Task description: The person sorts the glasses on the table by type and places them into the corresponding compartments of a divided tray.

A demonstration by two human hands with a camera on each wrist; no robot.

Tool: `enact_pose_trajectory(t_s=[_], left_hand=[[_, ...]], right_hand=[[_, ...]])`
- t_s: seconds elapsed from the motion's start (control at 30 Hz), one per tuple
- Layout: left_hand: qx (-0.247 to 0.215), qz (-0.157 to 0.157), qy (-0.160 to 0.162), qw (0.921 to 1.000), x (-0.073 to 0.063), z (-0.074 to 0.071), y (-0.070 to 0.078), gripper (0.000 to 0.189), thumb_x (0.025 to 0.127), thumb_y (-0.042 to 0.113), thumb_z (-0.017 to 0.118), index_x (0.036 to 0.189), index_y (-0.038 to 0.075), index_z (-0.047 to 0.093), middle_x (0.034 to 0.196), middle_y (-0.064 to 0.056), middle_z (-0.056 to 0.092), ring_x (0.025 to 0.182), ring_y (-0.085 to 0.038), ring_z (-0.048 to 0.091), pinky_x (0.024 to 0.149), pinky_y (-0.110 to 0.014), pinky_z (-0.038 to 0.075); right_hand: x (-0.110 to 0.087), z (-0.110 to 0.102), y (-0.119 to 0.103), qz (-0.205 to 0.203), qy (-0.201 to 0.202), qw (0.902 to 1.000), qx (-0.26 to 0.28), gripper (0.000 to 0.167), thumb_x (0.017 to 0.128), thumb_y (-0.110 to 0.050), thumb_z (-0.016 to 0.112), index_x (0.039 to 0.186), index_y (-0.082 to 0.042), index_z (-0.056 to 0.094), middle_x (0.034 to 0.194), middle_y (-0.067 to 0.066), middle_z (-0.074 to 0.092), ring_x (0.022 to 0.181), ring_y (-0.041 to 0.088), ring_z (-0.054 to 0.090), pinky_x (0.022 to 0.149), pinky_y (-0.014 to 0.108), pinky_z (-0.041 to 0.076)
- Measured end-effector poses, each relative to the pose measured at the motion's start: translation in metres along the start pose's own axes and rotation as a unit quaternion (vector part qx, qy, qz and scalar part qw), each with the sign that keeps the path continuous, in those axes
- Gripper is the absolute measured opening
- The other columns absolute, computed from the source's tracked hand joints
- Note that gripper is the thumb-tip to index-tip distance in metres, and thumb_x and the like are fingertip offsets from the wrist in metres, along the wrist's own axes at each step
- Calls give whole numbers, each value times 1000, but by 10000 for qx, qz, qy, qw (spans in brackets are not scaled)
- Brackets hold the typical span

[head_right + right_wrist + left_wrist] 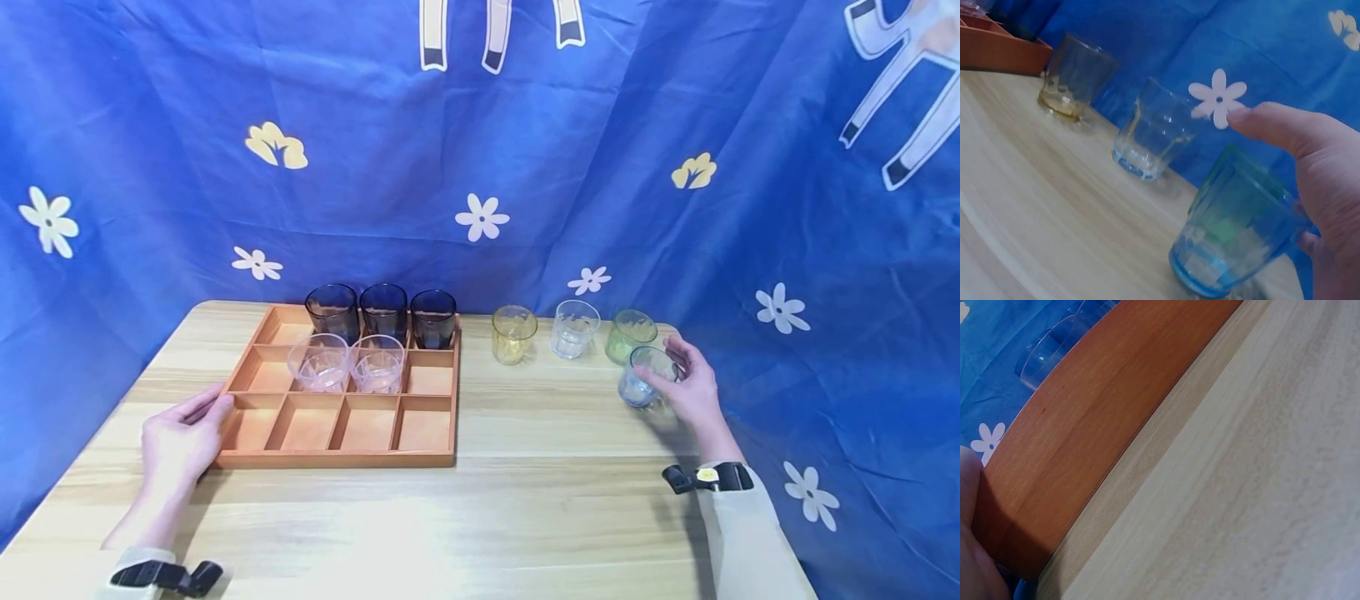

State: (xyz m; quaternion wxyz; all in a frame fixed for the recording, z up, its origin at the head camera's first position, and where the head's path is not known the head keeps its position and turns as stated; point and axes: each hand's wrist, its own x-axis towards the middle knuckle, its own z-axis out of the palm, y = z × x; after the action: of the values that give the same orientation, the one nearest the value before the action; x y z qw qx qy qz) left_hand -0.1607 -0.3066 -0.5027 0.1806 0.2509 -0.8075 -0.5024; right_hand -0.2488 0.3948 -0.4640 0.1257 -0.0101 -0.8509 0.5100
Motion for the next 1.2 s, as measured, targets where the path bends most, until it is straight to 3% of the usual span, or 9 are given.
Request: enact_pose_trajectory(t_s=[0.2,0.43,0.63,0.9,1.2], left_hand=[[35,-60,-15,10000,0,1,1,40,102,30,72,136,9,72,126,-13,69,97,11,66,77,-4,51],[30,-9,11,10000,-1,0,2,39,102,28,72,135,7,73,126,-15,69,97,10,66,77,-4,51],[-33,-1,61,10000,-3,0,3,38,102,28,72,134,7,73,125,-16,69,96,10,66,76,-4,51],[-70,67,67,9999,-2,2,-1,37,102,27,73,133,7,74,125,-16,69,91,15,63,76,-3,51],[-104,145,35,9998,-1,0,-1,37,103,26,72,133,5,73,126,-18,69,91,15,63,77,-3,51]], right_hand=[[-4,4,17,176,38,9989,426,91,91,-5,85,161,7,29,160,30,42,145,35,44,113,18,41],[-4,13,32,508,31,9952,841,94,89,-4,86,162,6,26,158,28,45,140,28,50,107,18,47],[-4,17,40,527,36,9919,1152,91,88,-1,86,161,4,31,156,31,46,131,20,56,98,12,49],[-8,21,35,348,226,9841,1727,84,86,5,86,156,6,40,147,21,58,119,10,64,97,15,53],[-18,34,6,246,119,9768,2125,81,87,10,83,155,9,38,142,17,59,124,22,61,97,18,54]])
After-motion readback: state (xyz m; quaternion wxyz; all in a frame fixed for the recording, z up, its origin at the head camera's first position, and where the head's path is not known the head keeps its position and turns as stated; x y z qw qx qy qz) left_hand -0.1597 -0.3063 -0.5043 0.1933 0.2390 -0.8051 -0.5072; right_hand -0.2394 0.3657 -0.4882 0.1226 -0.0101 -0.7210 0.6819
